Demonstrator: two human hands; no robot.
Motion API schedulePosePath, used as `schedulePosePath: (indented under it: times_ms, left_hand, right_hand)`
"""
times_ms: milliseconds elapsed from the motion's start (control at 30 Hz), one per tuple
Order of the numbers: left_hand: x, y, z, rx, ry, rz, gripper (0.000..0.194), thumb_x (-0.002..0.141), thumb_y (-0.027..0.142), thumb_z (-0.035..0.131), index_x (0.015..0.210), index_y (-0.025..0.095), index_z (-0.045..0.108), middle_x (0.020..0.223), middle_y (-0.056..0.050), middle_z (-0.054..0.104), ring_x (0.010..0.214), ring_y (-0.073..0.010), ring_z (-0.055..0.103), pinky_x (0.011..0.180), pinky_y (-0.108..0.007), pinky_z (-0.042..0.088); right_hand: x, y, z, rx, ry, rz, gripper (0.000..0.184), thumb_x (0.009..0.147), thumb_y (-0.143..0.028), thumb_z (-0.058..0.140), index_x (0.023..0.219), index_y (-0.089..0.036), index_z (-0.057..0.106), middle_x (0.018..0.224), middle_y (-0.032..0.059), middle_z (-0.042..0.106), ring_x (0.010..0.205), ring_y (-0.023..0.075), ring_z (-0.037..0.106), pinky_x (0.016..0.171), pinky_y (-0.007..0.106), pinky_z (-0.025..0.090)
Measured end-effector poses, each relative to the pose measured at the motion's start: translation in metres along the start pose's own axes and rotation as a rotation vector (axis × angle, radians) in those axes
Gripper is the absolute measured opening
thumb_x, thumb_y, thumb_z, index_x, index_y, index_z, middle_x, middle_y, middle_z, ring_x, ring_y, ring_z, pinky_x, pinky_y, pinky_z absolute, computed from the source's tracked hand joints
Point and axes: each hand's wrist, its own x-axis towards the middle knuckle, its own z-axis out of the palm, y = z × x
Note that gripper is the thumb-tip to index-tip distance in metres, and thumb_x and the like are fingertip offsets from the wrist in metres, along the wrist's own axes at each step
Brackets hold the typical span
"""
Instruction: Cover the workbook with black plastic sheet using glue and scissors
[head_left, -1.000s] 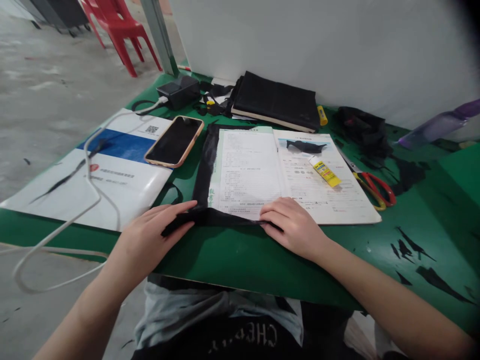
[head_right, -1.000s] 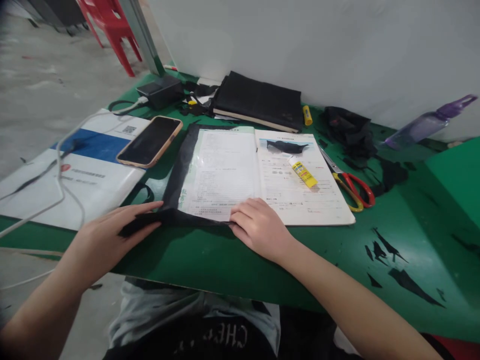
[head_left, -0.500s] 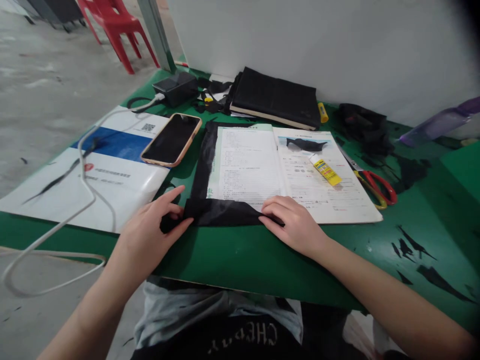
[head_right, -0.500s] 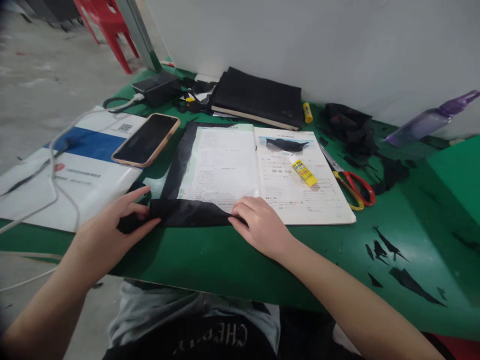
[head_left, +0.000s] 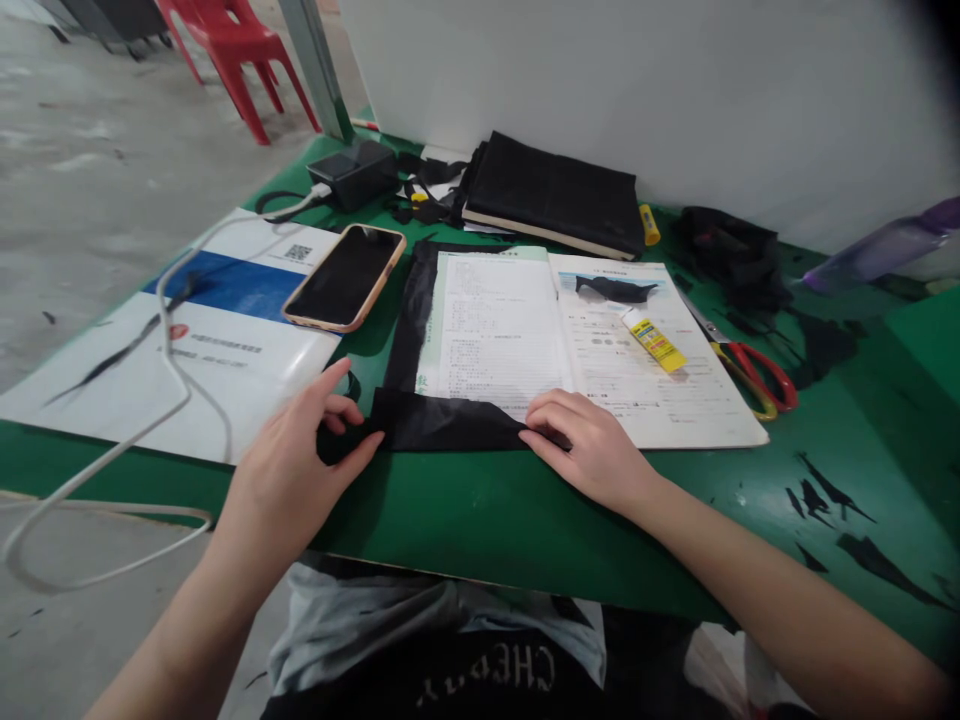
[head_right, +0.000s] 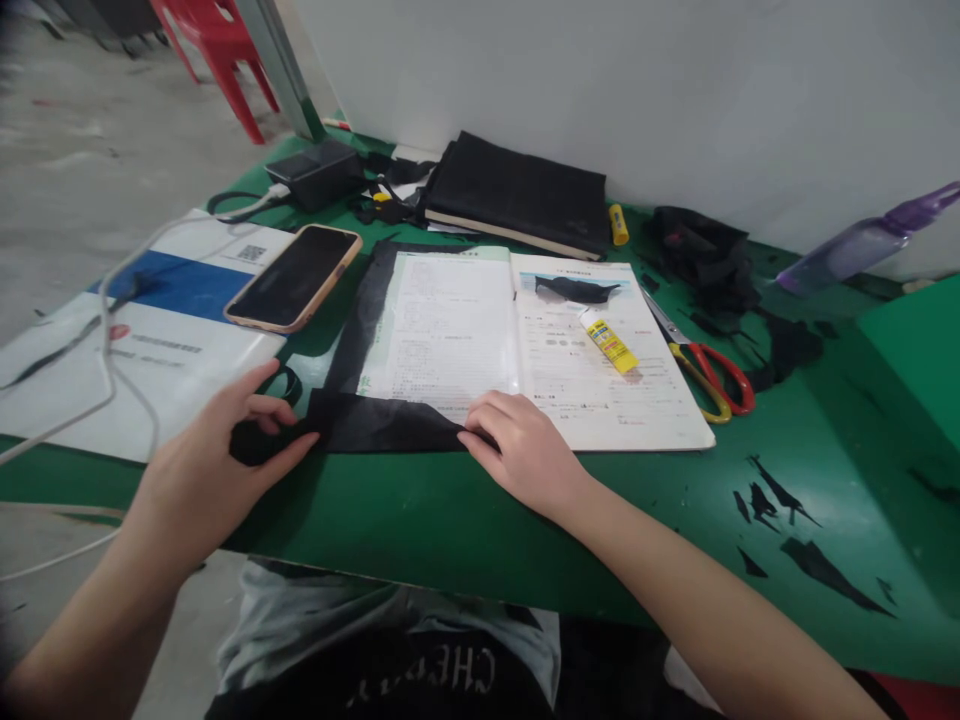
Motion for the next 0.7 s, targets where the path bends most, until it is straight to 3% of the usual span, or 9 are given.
schedulePosePath:
  times_ms: [267,400,700]
  left_hand:
    - [-0.0009,-0.0035,-0.0014,0.056,0.0,0.059,0.042,0.085,0.032,0.063,0.124,0.023,0.052,0.101,-0.003,0.062,0.087,-0.0178,0.06,0.077,-0.03,0.05]
    - [-0.0001,-0.0035,-0.0003,0.077,0.015,0.127,0.028,0.088,0.034,0.06,0.113,0.021,0.06,0.105,-0.004,0.063,0.093,-0.0199,0.06,0.086,-0.034,0.049]
    - [0.0007,-0.0059,0.0025,0.096,0.033,0.188,0.025,0.09,0.033,0.057,0.111,0.02,0.062,0.102,-0.006,0.065,0.099,-0.0227,0.059,0.088,-0.035,0.048]
  right_hand:
    - [0.0009,-0.0016,-0.0022,0.004,-0.01,0.001,0.008,0.092,-0.021,0.05,0.085,-0.019,0.053,0.093,0.0031,0.062,0.084,0.0141,0.055,0.076,0.03,0.043]
    - [0.0015,-0.0014,-0.0034,0.019,-0.03,0.012,0.008,0.091,-0.02,0.051,0.083,-0.019,0.052,0.093,0.0026,0.061,0.082,0.0133,0.054,0.075,0.029,0.043]
    - [0.0025,-0.0022,-0.0044,0.048,-0.035,0.038,0.007,0.088,-0.018,0.051,0.081,-0.02,0.05,0.092,0.0025,0.06,0.079,0.013,0.053,0.073,0.029,0.043]
